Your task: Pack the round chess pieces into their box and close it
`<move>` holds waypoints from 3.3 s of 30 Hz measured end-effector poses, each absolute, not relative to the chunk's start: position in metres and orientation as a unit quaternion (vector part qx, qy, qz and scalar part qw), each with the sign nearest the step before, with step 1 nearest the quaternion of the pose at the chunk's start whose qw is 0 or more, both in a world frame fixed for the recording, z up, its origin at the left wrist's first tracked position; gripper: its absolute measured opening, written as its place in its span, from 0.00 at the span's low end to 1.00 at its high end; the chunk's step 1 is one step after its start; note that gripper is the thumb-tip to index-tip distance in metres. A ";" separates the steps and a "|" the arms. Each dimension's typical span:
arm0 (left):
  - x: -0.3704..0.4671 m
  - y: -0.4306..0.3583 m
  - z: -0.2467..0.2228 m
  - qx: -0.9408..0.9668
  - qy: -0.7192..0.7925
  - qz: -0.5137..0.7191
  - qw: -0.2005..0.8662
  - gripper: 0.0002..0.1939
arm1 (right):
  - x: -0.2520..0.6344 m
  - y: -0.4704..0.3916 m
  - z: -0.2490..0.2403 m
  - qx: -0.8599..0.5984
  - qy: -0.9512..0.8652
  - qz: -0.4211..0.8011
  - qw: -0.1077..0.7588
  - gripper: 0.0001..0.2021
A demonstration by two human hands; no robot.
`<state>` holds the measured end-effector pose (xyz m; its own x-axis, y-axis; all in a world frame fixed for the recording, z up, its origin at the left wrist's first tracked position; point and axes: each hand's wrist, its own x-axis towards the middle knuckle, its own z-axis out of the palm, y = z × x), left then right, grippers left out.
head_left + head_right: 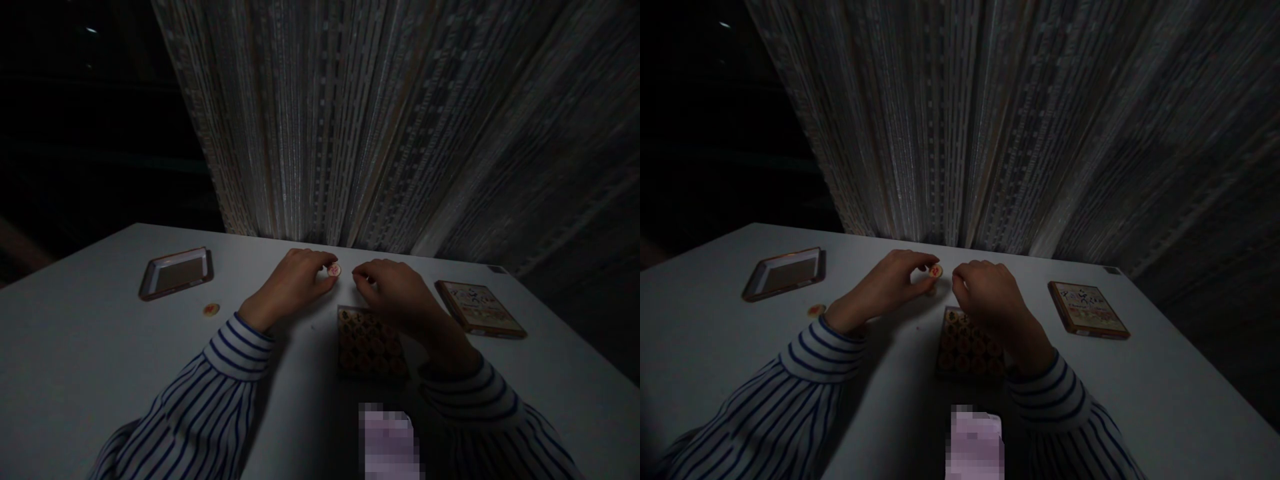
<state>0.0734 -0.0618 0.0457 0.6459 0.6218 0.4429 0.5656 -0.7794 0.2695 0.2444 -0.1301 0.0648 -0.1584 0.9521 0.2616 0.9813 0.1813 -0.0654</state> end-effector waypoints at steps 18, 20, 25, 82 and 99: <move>0.089 -0.073 0.043 0.898 0.272 0.347 -0.010 0.11 | 0.258 -0.124 0.060 -0.607 -0.698 0.152 0.349 0.13; 0.090 -0.074 0.042 0.894 0.272 0.356 -0.013 0.11 | 0.259 -0.123 0.059 -0.599 -0.701 0.164 0.352 0.13; 0.092 -0.074 0.041 0.887 0.273 0.371 -0.016 0.12 | 0.260 -0.122 0.056 -0.585 -0.698 0.183 0.371 0.13; 0.086 -0.070 0.053 0.684 0.308 0.359 0.555 0.12 | 0.258 -0.129 0.069 -0.542 -0.675 0.229 0.444 0.08; 0.088 -0.070 0.052 0.654 0.330 0.352 0.583 0.13 | 0.261 -0.132 0.070 -0.539 -0.738 0.132 0.384 0.11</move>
<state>0.0878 -0.0696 0.0522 0.5339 0.8422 0.0750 0.0219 -0.1025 0.9945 0.2609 -0.1323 0.0703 -0.1232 0.8968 0.4249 0.6945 0.3838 -0.6086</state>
